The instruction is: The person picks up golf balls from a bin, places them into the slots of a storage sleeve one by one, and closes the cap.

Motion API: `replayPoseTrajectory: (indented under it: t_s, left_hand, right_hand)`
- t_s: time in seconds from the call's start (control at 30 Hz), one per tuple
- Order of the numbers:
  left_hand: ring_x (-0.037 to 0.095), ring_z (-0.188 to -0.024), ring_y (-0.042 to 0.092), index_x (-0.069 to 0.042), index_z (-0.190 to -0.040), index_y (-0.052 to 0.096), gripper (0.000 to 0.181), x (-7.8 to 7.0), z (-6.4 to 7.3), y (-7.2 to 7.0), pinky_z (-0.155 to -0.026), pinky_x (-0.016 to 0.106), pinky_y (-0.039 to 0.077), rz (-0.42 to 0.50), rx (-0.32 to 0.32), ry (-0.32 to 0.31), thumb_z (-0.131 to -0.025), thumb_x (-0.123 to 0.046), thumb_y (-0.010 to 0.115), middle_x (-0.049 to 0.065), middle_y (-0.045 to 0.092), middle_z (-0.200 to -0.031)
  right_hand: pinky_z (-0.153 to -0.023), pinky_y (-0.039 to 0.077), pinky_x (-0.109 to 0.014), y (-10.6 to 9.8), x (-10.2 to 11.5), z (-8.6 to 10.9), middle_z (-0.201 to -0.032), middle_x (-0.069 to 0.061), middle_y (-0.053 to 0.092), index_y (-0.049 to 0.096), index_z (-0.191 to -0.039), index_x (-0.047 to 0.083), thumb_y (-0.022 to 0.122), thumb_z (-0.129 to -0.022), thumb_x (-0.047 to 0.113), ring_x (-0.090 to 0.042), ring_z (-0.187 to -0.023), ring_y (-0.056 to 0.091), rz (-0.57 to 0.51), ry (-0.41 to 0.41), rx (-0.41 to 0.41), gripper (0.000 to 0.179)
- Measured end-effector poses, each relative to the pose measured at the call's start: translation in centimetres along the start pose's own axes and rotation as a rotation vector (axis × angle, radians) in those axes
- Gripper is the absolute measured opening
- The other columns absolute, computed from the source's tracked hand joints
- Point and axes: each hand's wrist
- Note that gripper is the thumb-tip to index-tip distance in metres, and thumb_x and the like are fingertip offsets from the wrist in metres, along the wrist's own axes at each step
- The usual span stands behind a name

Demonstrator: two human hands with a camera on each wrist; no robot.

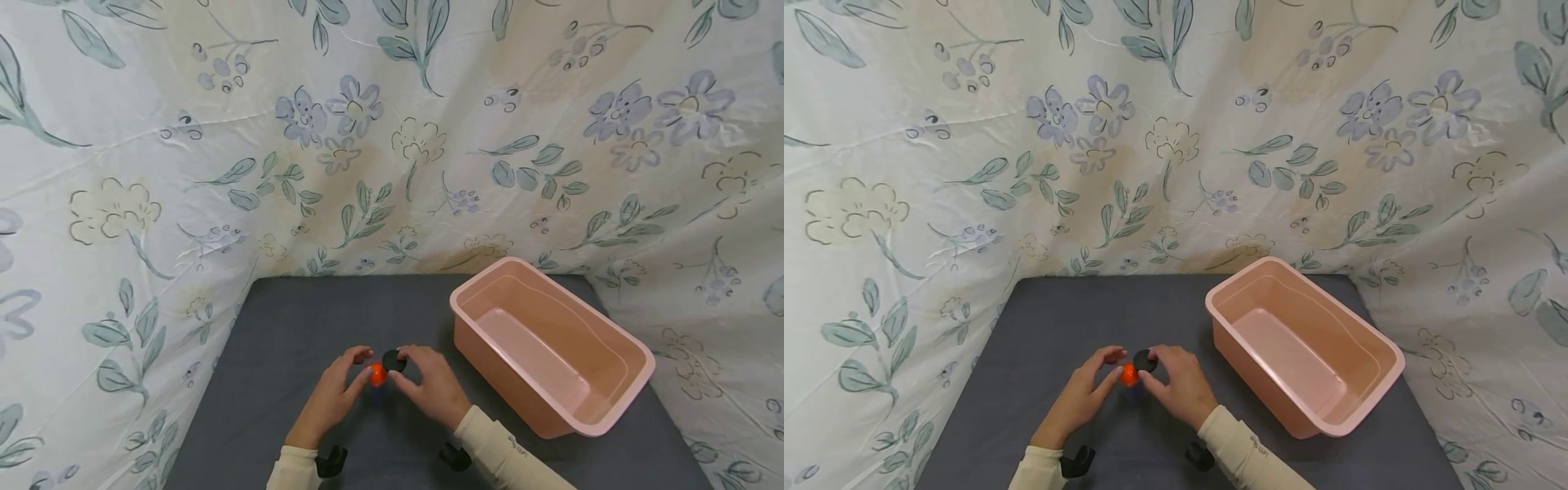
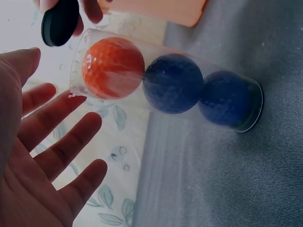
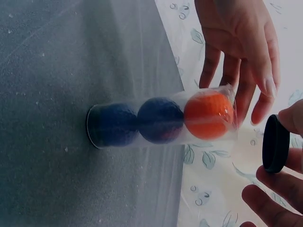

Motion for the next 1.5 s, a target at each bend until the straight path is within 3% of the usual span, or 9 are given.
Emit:
replayPoseTrajectory:
  t_s: [0.13,0.33,0.6,0.97,1.2,1.37,1.5]
  left_hand:
    - [0.018,-0.124,0.063,-0.024,-0.143,0.055,0.041,0.2,0.0,0.2,-0.105,0.051,0.052,0.000,-0.001,-0.002,-0.108,-0.045,0.052,-0.005,0.065,-0.137]
    - [0.018,-0.122,0.065,-0.020,-0.142,0.057,0.040,0.2,-0.1,0.3,-0.104,0.052,0.052,0.014,-0.001,-0.002,-0.109,-0.041,0.053,-0.004,0.068,-0.132]
    - [0.017,-0.121,0.065,-0.022,-0.139,0.061,0.038,0.1,0.1,0.3,-0.101,0.050,0.054,0.021,-0.002,-0.033,-0.109,-0.043,0.050,-0.005,0.069,-0.129]
    - [0.016,-0.112,0.068,-0.022,-0.133,0.065,0.035,0.3,0.2,0.8,-0.097,0.049,0.055,0.000,0.007,-0.020,-0.108,-0.044,0.052,-0.006,0.072,-0.120]
    - [0.012,-0.115,0.068,-0.027,-0.141,0.062,0.035,0.4,0.8,1.0,-0.098,0.046,0.056,0.008,-0.004,0.029,-0.107,-0.036,0.057,-0.008,0.070,-0.130]
    - [0.012,-0.115,0.070,-0.024,-0.138,0.068,0.036,0.0,1.2,1.0,-0.100,0.044,0.056,-0.074,-0.055,0.062,-0.103,-0.034,0.064,-0.006,0.073,-0.130]
    - [0.016,-0.115,0.071,-0.022,-0.137,0.070,0.036,-0.4,1.0,0.9,-0.099,0.045,0.057,-0.138,-0.080,0.088,-0.102,-0.033,0.067,-0.003,0.075,-0.128]
  right_hand:
    - [-0.095,0.059,-0.044,0.4,0.2,0.0,-0.122,-0.005,0.075,0.072,-0.123,0.014,0.080,-0.093,0.029,-0.021,-0.110,0.072,0.020,-0.058,0.015,0.034]
    - [-0.093,0.057,-0.053,1.1,0.7,0.1,-0.127,-0.007,0.074,0.074,-0.123,0.014,0.079,-0.094,0.030,-0.023,-0.116,0.071,0.081,-0.128,0.018,0.034]
    - [-0.095,0.055,-0.053,1.6,0.9,0.2,-0.131,-0.006,0.072,0.073,-0.125,0.015,0.078,-0.095,0.030,-0.022,-0.119,0.069,0.076,-0.109,0.050,0.034]
    - [-0.097,0.055,-0.051,2.5,0.8,0.8,-0.137,-0.005,0.070,0.072,-0.129,0.017,0.075,-0.097,0.032,-0.021,-0.121,0.069,0.071,-0.082,0.094,0.035]
    - [-0.095,0.057,-0.050,3.3,0.7,1.9,-0.141,-0.006,0.067,0.071,-0.134,0.014,0.075,-0.096,0.030,-0.023,-0.124,0.068,0.095,-0.144,0.015,0.041]
    - [-0.100,0.055,-0.051,4.3,0.2,3.3,-0.147,-0.003,0.062,0.065,-0.141,0.012,0.072,-0.099,0.024,-0.023,-0.133,0.063,0.213,-0.246,-0.079,0.045]
    - [-0.103,0.052,-0.054,4.7,-0.3,3.6,-0.149,-0.001,0.061,0.062,-0.145,0.014,0.070,-0.099,0.022,-0.022,-0.135,0.062,0.260,-0.265,-0.112,0.048]
Point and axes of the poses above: each hand's wrist, its own z-axis away from the middle knuckle, its own y-axis out of the palm, x = y × z
